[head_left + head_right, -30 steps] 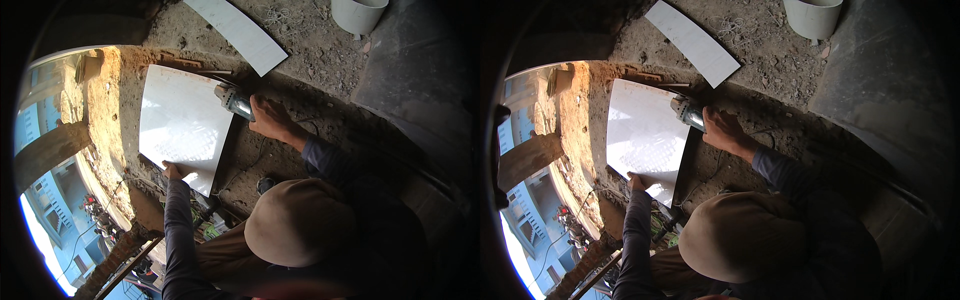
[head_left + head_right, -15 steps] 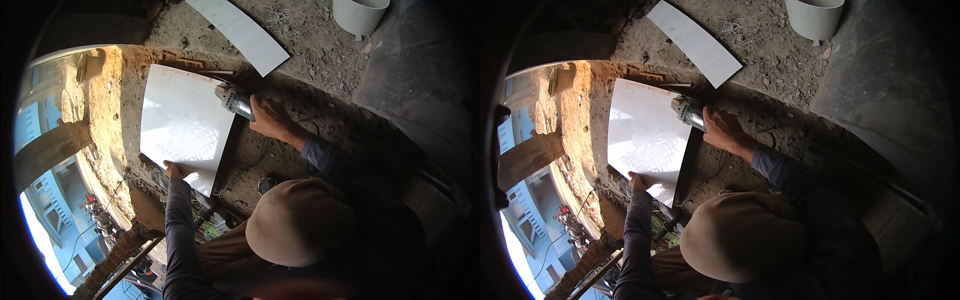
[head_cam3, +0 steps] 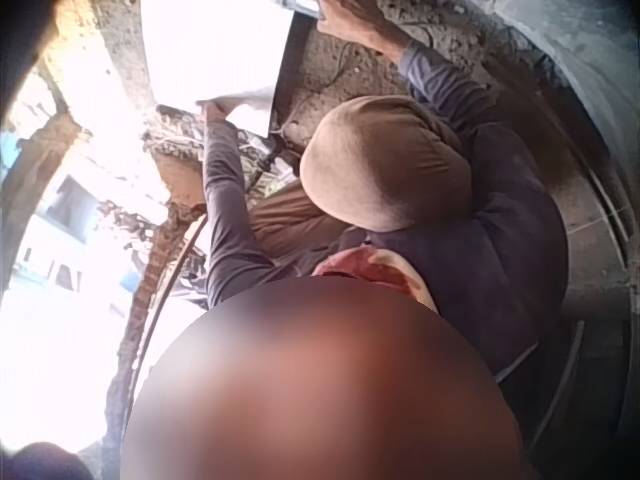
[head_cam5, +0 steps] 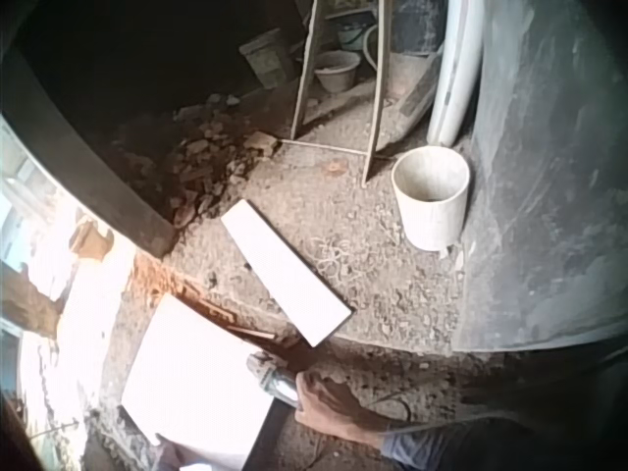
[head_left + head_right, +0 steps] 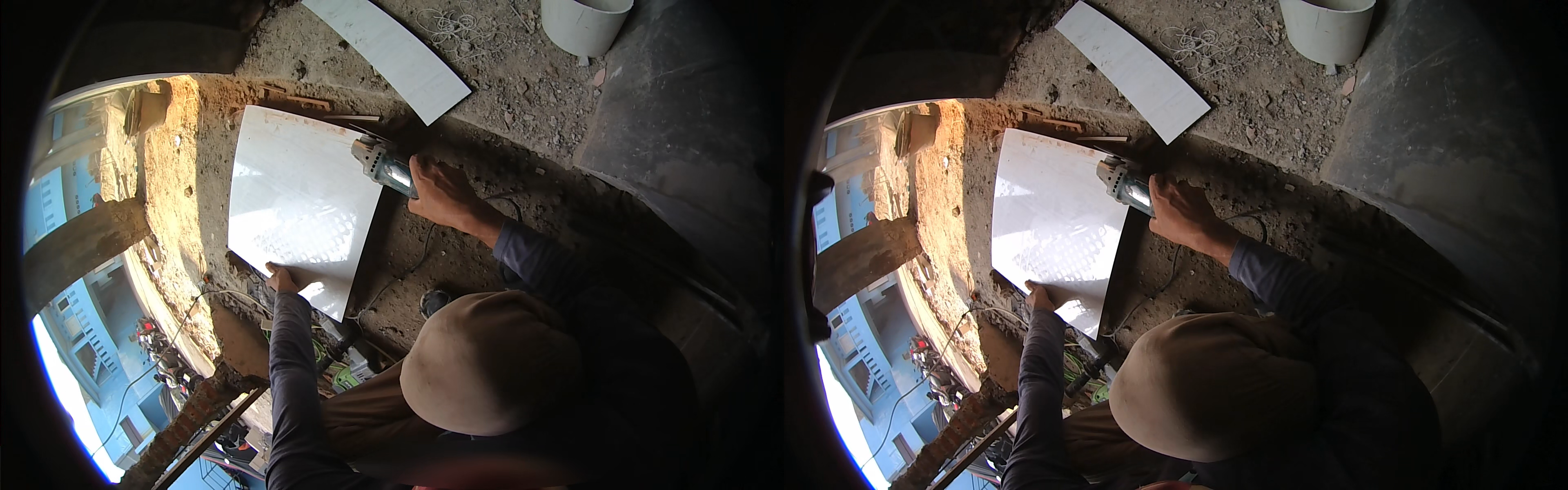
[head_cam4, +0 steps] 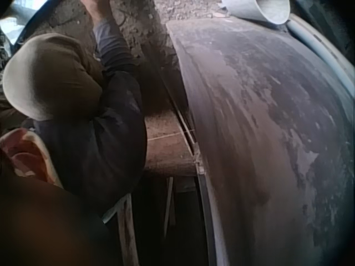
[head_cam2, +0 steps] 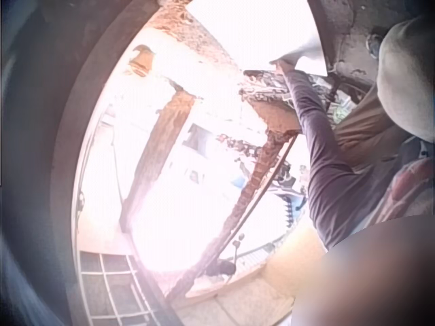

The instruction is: The person positions a white ceramic tile on the ground and uses an angle grinder to cut along its edge. They hold the tile steady with one hand while guiding the grinder with the other, producing a straight cut.

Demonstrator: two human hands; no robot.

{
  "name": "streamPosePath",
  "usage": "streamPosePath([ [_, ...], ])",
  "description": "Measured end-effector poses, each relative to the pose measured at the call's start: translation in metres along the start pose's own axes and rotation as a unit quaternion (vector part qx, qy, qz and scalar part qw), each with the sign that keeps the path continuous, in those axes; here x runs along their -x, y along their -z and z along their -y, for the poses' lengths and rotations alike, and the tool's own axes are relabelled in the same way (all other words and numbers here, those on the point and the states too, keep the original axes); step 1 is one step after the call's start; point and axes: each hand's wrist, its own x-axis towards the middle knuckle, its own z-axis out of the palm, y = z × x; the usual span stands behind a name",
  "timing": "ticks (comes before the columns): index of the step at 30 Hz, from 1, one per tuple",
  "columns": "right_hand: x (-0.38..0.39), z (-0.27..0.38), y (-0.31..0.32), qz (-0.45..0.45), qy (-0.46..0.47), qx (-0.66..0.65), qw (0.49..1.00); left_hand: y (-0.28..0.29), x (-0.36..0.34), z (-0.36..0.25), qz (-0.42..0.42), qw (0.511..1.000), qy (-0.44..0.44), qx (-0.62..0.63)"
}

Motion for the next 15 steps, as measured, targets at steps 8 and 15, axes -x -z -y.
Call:
streamPosePath([
  [8, 0.0027, 0.0007, 0.0037, 0.001, -0.004, 0.0, 1.0, -0.0014, 0.0057, -0.0028, -0.021, 1.0, -0.005, 0.003],
  [15, 0.0062, -0.0045, -0.0008, -0.017, 0.009, 0.019, 1.0, -0.003, 0.0085, -0.0003, 0.009, 1.0, -0.01, 0.017],
])
